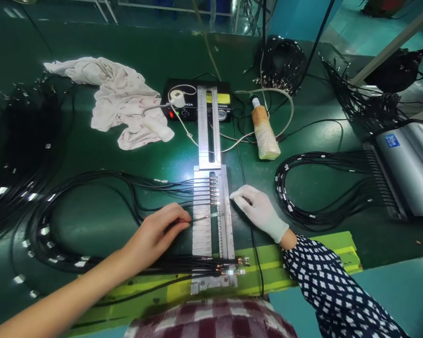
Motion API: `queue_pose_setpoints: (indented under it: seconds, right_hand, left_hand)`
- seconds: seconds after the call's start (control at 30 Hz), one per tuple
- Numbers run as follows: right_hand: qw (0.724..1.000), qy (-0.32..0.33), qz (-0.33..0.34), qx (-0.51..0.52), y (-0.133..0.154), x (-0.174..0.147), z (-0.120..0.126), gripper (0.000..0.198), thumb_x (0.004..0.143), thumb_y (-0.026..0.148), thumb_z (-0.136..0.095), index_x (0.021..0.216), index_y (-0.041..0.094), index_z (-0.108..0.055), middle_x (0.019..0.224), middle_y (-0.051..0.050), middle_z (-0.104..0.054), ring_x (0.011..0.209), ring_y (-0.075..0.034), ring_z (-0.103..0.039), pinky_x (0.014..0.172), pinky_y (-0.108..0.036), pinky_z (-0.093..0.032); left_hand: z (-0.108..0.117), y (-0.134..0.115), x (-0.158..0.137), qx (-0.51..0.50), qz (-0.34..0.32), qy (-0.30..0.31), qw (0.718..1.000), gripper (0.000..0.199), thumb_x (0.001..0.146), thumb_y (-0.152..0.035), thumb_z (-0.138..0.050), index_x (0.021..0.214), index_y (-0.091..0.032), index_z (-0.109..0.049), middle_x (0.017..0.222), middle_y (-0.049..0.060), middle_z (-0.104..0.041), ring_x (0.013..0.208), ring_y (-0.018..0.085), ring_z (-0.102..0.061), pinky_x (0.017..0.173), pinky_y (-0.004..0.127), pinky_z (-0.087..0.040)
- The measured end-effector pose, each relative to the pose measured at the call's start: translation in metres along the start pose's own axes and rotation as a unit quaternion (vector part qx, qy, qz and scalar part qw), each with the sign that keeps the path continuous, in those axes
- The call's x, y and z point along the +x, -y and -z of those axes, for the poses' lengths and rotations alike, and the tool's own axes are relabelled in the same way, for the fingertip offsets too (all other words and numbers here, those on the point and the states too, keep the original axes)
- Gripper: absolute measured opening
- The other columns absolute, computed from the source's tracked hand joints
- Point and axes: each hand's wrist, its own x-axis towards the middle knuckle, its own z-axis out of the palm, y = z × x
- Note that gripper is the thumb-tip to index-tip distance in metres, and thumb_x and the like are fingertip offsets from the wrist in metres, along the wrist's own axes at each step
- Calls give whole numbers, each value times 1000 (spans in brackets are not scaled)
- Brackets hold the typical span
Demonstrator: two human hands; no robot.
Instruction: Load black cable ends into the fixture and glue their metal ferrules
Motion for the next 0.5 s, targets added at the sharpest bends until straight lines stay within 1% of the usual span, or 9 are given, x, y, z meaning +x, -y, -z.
queue_pose_setpoints:
  seconds: [0.03, 0.07, 0.2, 0.33, 0.5]
  right_hand:
    - [1000, 1, -1, 0, 0, 0, 0, 18, 96, 23, -50, 91, 24, -68, 96, 0, -68, 91, -18, -62, 81, -30, -46]
    - [1000, 1, -2, 0, 0, 0, 0, 18, 96, 22, -50, 91, 24, -68, 95, 0, -68, 91, -18, -62, 81, -30, -46]
    - [1000, 2, -5, -4, 0, 0, 0, 17, 96, 21, -52, 92, 25, -68, 94, 1, -68, 90, -16, -63, 81, -29, -45]
    - [1000, 6, -12, -4, 1, 1, 1, 17, 96, 21, -53, 91, 25, -68, 94, 2, -68, 91, -16, -63, 79, -29, -45]
    - [1000, 8, -17, -1, 2, 2, 1, 17, 96, 21, -53, 92, 25, -69, 94, 2, -69, 91, -17, -64, 80, -29, -46]
  left_hand:
    - [-4, 3, 5, 20, -15, -15, 1000, 13, 98, -22, -46, 98, -20, -59, 90, 1, -59, 85, 13, -57, 75, 23, -45]
    - [-8, 7, 9, 40, -30, -16, 999, 15, 98, -22, -45, 100, -20, -60, 91, 2, -59, 85, 13, -57, 75, 23, -46]
    - [-13, 23, 16, 104, -77, 8, 992, 25, 99, -17, -41, 115, -20, -60, 93, 2, -59, 83, 11, -58, 75, 20, -46]
    - [-10, 30, 15, 148, -95, 22, 984, 33, 98, -13, -38, 124, -21, -57, 92, 3, -57, 81, 11, -57, 73, 20, -46]
    - [-7, 30, 21, 133, -90, 47, 986, 36, 99, -14, -33, 125, -22, -57, 93, 4, -57, 81, 12, -57, 73, 21, -47]
